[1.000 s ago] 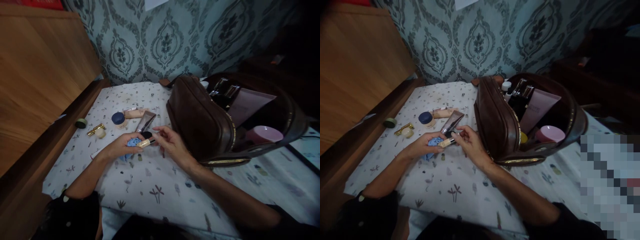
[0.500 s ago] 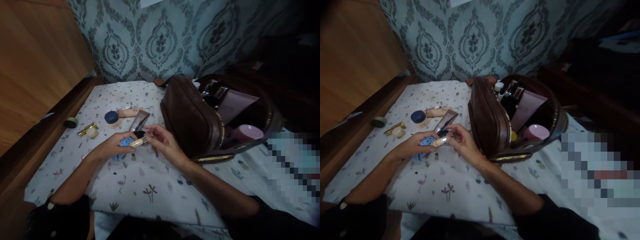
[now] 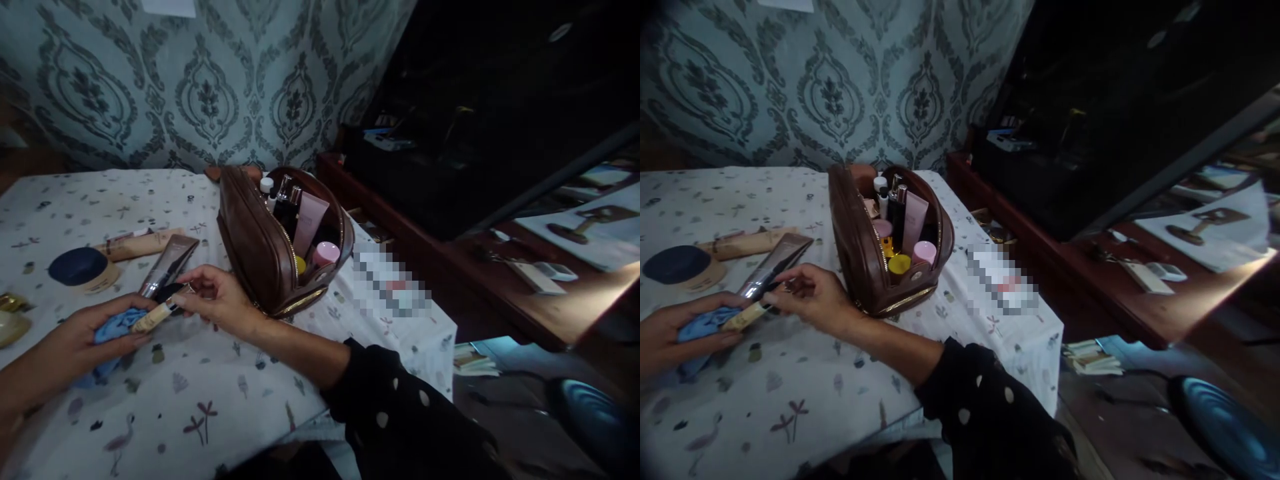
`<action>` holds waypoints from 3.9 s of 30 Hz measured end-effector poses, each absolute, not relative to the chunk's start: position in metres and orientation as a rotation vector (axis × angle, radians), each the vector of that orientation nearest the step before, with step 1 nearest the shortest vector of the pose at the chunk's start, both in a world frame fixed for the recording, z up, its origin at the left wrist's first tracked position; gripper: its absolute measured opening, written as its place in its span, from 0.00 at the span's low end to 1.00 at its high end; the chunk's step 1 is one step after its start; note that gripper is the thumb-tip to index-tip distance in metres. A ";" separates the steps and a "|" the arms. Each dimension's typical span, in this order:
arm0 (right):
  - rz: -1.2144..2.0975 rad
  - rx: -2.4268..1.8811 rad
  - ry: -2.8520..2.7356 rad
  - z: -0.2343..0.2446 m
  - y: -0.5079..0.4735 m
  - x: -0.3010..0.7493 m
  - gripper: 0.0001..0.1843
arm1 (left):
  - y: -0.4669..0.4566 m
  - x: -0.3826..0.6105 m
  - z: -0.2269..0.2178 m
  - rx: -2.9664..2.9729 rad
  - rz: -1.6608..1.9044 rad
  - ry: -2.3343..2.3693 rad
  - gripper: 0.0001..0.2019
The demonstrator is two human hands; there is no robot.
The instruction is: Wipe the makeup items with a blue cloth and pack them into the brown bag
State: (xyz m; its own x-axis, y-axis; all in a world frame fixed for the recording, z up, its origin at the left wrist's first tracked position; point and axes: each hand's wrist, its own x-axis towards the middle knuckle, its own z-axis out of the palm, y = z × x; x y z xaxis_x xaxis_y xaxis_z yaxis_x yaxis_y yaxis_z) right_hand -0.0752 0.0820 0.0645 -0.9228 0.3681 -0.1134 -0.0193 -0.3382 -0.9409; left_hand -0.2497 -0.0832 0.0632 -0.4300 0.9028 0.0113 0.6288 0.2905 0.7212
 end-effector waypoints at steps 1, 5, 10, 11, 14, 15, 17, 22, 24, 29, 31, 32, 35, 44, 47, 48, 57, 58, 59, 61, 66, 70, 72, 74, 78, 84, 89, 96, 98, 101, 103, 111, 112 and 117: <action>2.376 -0.454 -1.622 0.063 0.082 -0.075 0.26 | -0.082 -0.249 0.063 1.347 0.935 2.175 0.23; 2.485 -0.381 -1.546 0.052 0.078 -0.079 0.28 | -0.073 -0.228 0.063 1.119 1.106 2.201 0.25; 2.375 -0.366 -1.630 0.046 0.076 -0.079 0.17 | -0.063 -0.187 0.068 1.064 1.337 2.062 0.23; 2.350 -0.373 -1.646 0.046 0.077 -0.078 0.16 | -0.063 -0.184 0.069 1.093 1.321 2.023 0.22; 2.351 -0.340 -1.549 0.048 0.078 -0.079 0.17 | -0.064 -0.191 0.072 1.066 1.383 1.927 0.21; 2.385 -0.329 -1.509 0.049 0.078 -0.079 0.18 | -0.065 -0.195 0.073 1.014 1.459 1.903 0.19; 2.472 -0.297 -1.481 0.051 0.078 -0.078 0.22 | -0.066 -0.205 0.076 0.878 1.657 1.845 0.18; 2.588 -0.206 -1.681 0.057 0.072 -0.071 0.23 | -0.064 -0.211 0.082 0.669 1.842 1.601 0.26; 2.590 -0.195 -1.775 0.059 0.070 -0.069 0.23 | -0.063 -0.209 0.082 0.662 1.809 1.571 0.27; 2.539 -0.186 -1.906 0.061 0.069 -0.069 0.21 | -0.065 -0.211 0.077 0.727 1.768 1.684 0.29; 2.512 -0.167 -1.938 0.061 0.069 -0.069 0.19 | -0.067 -0.214 0.077 0.761 1.722 1.705 0.29; 2.505 -0.163 -1.953 0.062 0.069 -0.069 0.19 | -0.068 -0.216 0.078 0.771 1.701 1.700 0.28; 2.499 -0.198 -1.984 0.063 0.070 -0.068 0.18 | -0.073 -0.220 0.087 0.796 1.612 1.652 0.23; 2.462 -0.183 -1.986 0.062 0.071 -0.067 0.16 | -0.077 -0.222 0.090 0.898 1.579 1.708 0.19; 2.514 -0.175 -1.980 0.061 0.072 -0.067 0.19 | -0.078 -0.223 0.088 0.906 1.548 1.704 0.17; 2.558 -0.164 -1.957 0.061 0.072 -0.067 0.20 | -0.079 -0.224 0.088 0.914 1.543 1.666 0.16; 2.721 -0.191 -1.820 0.059 0.070 -0.069 0.22 | -0.077 -0.221 0.086 0.914 1.629 1.632 0.22; 2.695 -0.204 -1.821 0.058 0.069 -0.069 0.23 | -0.076 -0.221 0.085 0.887 1.639 1.648 0.21; 2.658 -0.220 -1.829 0.058 0.068 -0.070 0.24 | -0.075 -0.221 0.084 0.866 1.646 1.660 0.21; 2.569 -0.251 -1.875 0.058 0.067 -0.071 0.26 | -0.075 -0.221 0.083 0.850 1.651 1.665 0.21; 2.432 -0.248 -1.927 0.060 0.068 -0.070 0.22 | -0.078 -0.221 0.083 0.907 1.655 1.640 0.19; 2.412 -0.205 -1.903 0.061 0.069 -0.070 0.21 | -0.080 -0.220 0.086 0.946 1.652 1.638 0.18; 2.425 -0.192 -1.907 0.061 0.069 -0.070 0.21 | -0.080 -0.220 0.087 0.940 1.639 1.638 0.19; 2.435 -0.191 -1.901 0.060 0.069 -0.070 0.21 | -0.078 -0.218 0.086 0.928 1.629 1.656 0.20; 2.460 -0.223 -1.837 0.058 0.066 -0.070 0.22 | -0.069 -0.207 0.080 0.775 1.870 1.767 0.24; 2.515 -0.213 -1.750 0.052 0.062 -0.073 0.24 | -0.057 -0.172 0.077 0.615 2.041 1.490 0.23; 2.509 -0.255 -1.603 0.049 0.061 -0.074 0.26 | -0.057 -0.158 0.069 0.713 1.874 1.465 0.20; 2.473 -0.250 -1.670 0.053 0.058 -0.074 0.30 | -0.054 -0.164 0.073 0.600 1.953 1.427 0.19; 2.432 -0.258 -1.725 0.055 0.057 -0.073 0.30 | -0.054 -0.165 0.079 0.566 2.011 1.443 0.19; 2.379 -0.280 -1.761 0.055 0.058 -0.071 0.29 | -0.056 -0.166 0.081 0.560 2.032 1.405 0.20; 2.402 -0.292 -1.726 0.055 0.057 -0.071 0.29 | -0.057 -0.165 0.079 0.603 1.964 1.355 0.20; 2.552 -0.377 -1.587 0.059 0.056 -0.072 0.28 | -0.056 -0.171 0.076 0.585 1.925 1.221 0.25; 2.552 -0.371 -1.621 0.059 0.056 -0.072 0.27 | -0.056 -0.172 0.078 0.568 1.972 1.225 0.26; 2.492 -0.325 -1.741 0.053 0.056 -0.071 0.28 | -0.058 -0.171 0.080 0.618 1.954 1.264 0.25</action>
